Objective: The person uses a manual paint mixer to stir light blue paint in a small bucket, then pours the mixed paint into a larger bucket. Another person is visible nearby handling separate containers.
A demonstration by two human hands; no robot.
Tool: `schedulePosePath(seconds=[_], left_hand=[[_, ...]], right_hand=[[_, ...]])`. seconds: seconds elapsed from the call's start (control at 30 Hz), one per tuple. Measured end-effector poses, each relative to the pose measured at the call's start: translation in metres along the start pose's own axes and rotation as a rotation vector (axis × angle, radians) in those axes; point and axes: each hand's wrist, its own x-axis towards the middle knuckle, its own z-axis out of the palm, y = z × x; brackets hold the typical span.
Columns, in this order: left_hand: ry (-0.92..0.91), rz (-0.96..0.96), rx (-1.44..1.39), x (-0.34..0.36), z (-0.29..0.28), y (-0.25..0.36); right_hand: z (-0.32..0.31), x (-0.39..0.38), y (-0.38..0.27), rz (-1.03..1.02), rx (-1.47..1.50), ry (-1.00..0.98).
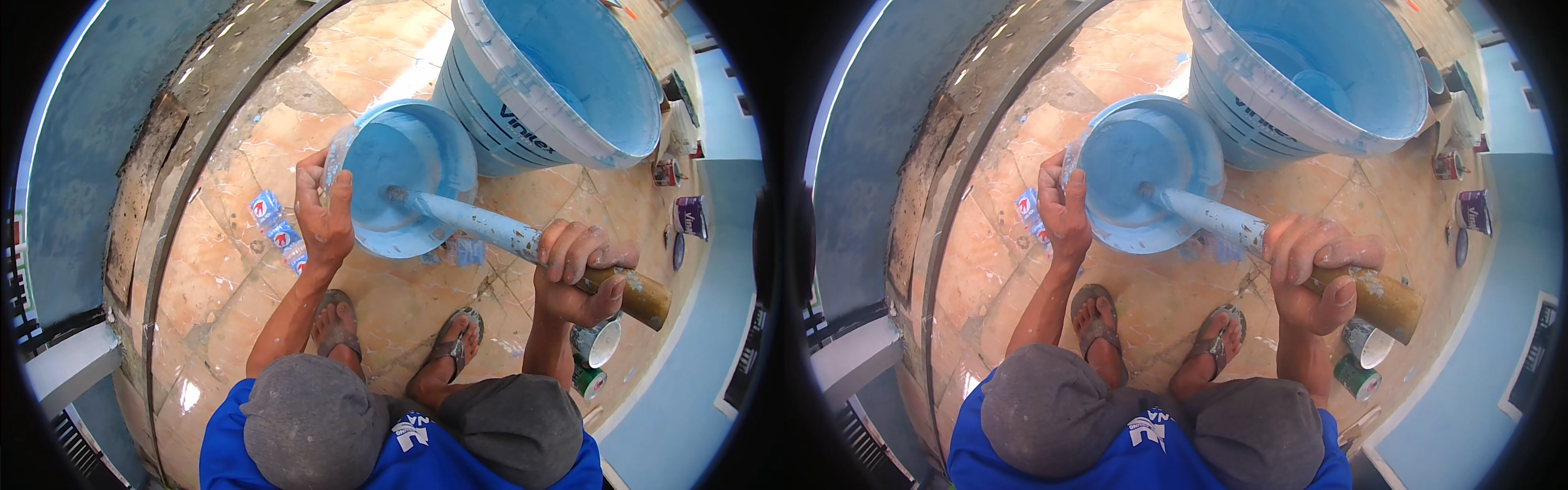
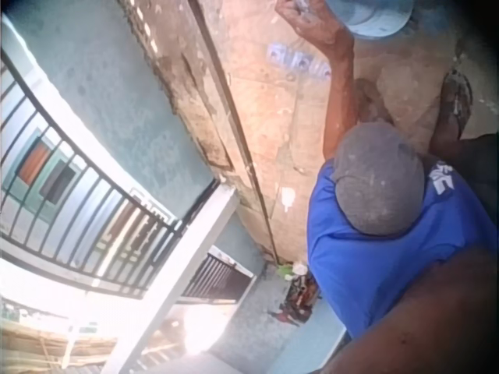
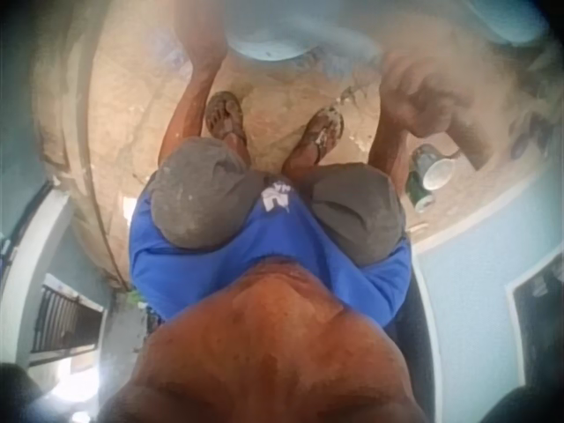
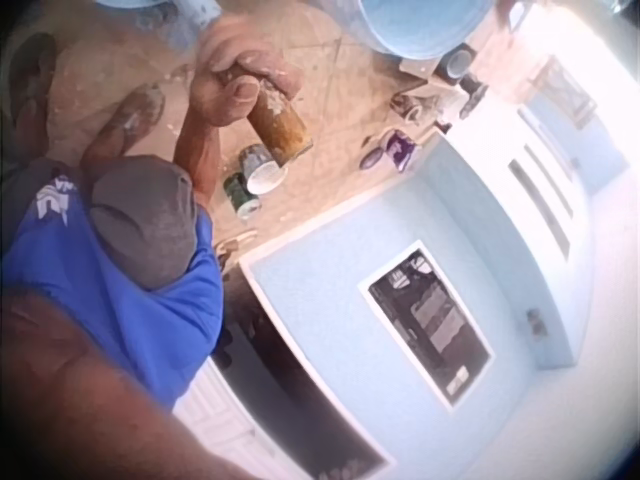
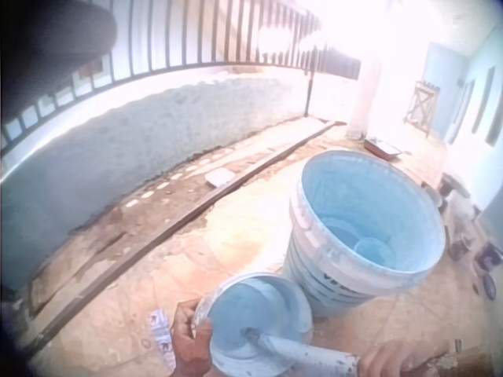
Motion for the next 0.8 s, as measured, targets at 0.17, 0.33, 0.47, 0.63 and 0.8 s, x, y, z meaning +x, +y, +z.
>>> schedulePosePath(seconds=[0.17, 0.33, 0.47, 0.63, 0.8], left_hand=[[-0.024, 0.019, 0.030, -0.001, 0.000, 0.000], [-0.002, 0.004, 0.028, -0.001, 0.001, -0.001], [0.008, -0.022, 0.022, 0.000, -0.001, -0.002], [0.005, -0.026, -0.008, -0.003, -0.002, -0.006], [-0.003, -0.002, 0.007, -0.002, -0.001, -0.007]], right_hand=[[-0.001, 0.013, 0.004, -0.094, -0.112, -0.043], [0.003, 0.009, 0.001, -0.097, -0.141, -0.060], [0.012, -0.004, -0.008, -0.021, -0.096, -0.069], [0.016, -0.006, -0.011, -0.013, 0.055, -0.024], [0.013, -0.002, -0.004, 0.007, 0.001, -0.023]])
